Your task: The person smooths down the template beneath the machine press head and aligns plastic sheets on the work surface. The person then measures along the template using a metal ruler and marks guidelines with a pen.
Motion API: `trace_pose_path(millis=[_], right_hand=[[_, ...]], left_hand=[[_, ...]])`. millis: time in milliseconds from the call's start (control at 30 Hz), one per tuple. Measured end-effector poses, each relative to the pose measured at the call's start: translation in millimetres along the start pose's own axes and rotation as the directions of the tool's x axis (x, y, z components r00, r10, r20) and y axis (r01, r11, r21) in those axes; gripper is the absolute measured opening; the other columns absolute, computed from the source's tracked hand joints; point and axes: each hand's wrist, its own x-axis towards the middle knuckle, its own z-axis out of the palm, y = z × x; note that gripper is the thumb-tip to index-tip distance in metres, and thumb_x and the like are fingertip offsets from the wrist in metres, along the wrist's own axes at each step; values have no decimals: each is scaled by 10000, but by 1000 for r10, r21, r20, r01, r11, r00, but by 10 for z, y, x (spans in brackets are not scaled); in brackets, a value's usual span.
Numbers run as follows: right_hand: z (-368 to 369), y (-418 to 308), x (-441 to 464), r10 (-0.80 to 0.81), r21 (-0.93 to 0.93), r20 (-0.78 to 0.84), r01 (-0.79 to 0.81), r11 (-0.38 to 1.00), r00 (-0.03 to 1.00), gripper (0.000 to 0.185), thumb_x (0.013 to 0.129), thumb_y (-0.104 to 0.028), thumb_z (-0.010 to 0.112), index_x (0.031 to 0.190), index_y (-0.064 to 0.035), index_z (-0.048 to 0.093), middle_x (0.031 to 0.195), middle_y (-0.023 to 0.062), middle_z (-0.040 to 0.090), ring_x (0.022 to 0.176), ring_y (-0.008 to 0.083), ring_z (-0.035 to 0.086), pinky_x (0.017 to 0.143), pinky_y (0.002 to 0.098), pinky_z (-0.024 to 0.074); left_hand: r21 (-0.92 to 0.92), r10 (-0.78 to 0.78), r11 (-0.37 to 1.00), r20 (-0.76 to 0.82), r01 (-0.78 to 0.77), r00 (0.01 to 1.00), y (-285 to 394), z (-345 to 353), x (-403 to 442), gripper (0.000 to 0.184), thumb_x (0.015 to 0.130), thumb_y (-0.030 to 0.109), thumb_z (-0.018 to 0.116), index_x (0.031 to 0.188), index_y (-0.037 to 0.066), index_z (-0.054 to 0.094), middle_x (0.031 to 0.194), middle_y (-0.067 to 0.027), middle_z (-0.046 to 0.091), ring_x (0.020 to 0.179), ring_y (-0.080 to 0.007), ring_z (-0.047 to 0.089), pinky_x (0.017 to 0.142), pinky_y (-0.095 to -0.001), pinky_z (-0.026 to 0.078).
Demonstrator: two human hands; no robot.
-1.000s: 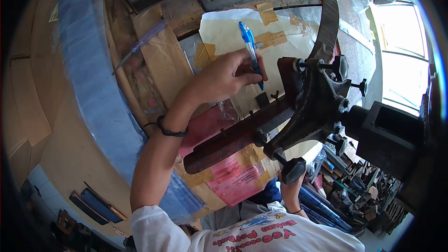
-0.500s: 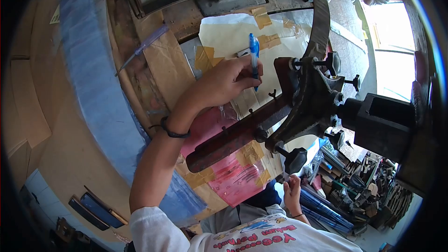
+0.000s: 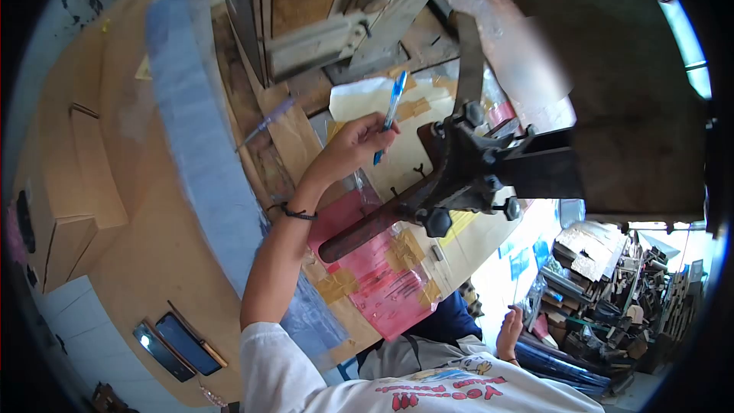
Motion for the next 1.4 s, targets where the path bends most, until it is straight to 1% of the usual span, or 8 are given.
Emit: trace_pose_path(millis=[367, 767, 900, 933, 967, 1100, 1267, 1400], right_hand=[[82, 653, 461, -99, 217, -416, 204, 955, 904, 332, 1077, -282, 418, 1065, 24, 547, 749, 71, 496, 678, 156, 432, 624, 379, 379], [-13, 478, 1083, -157, 138, -511, 261, 956, 845, 246, 1051, -247, 541, 1093, -9, 582, 622, 2, 314, 575, 116, 284, 521, 370, 215], [-233, 61, 1585, -13, 169, -425, 94, 981, 905, 324, 1023, -226, 582, 1184, 55, 584, 789, 121, 630, 695, 170, 544, 628, 362, 438], [-91, 222, 1928, -183, 164, -595, 341, 926, 783, 340, 1023, -290, 601, 1153, 23, 602, 605, -3, 417, 554, 101, 351, 493, 338, 263], [-175, 167, 2113, -70, 196, -485, 186, 963, 872, 343, 1014, -246, 606, 1189, 50, 603, 747, 66, 588, 690, 147, 557, 619, 337, 445], [-427, -697, 2637, -11, 237, -403, 116, 964, 915, 431, 989, -394, 626, 1229, -36, 624, 623, 75, 571, 567, 163, 580, 545, 363, 445], [-95, -1096, 3405, -157, 151, -258, 200, 968, 953, 412, 971, -444, 615, 1187, -97, 666, 992, 198, 724, 959, 381, 699, 844, 429, 530], [249, -1344, 3865, -411, -10, -314, 430, 903, 856, 395, 962, -403, 646, 1167, -67, 675, 942, 209, 713, 856, 372, 691, 771, 437, 531]], left_hand=[[910, -140, 414, 54, 9, 989, 1520, 438, -610, 218, 985, 199, 599, 1099, 19, 641, 892, -164, 717, 793, -304, 688, 729, -393, 506], [760, -123, 482, -433, 435, 893, 2000, 1013, -2477, 233, 999, 227, 590, 939, 5, 626, 739, -111, 693, 612, -208, 600, 612, -345, 462], [591, 11, 578, -695, 563, 719, 1329, 1093, -3059, 279, 1032, 262, 551, 981, -7, 603, 759, -85, 661, 651, -155, 593, 621, -320, 457], [537, 44, 601, -762, 592, 646, 1118, 1108, -3199, 298, 1042, 278, 536, 1005, -11, 598, 770, -74, 645, 679, -143, 603, 634, -318, 461], [547, 164, 570, -807, 614, 567, 911, 1161, -3301, 292, 1047, 264, 523, 1022, -18, 594, 802, -115, 657, 705, -210, 618, 657, -359, 470], [576, 544, 473, -786, 666, 294, 69, 1380, -3520, 310, 1071, 219, 439, 1111, -63, 561, 921, -254, 653, 860, -442, 630, 773, -499, 479], [475, 532, 465, -824, 747, 193, -392, 1580, -3652, 330, 1078, 224, 427, 1129, -80, 545, 1000, -288, 620, 924, -456, 601, 811, -495, 467], [493, 627, 391, -761, 777, 167, -567, 1552, -3574, 307, 1069, 218, 450, 1128, -65, 553, 1032, -276, 605, 956, -452, 582, 837, -509, 453]])
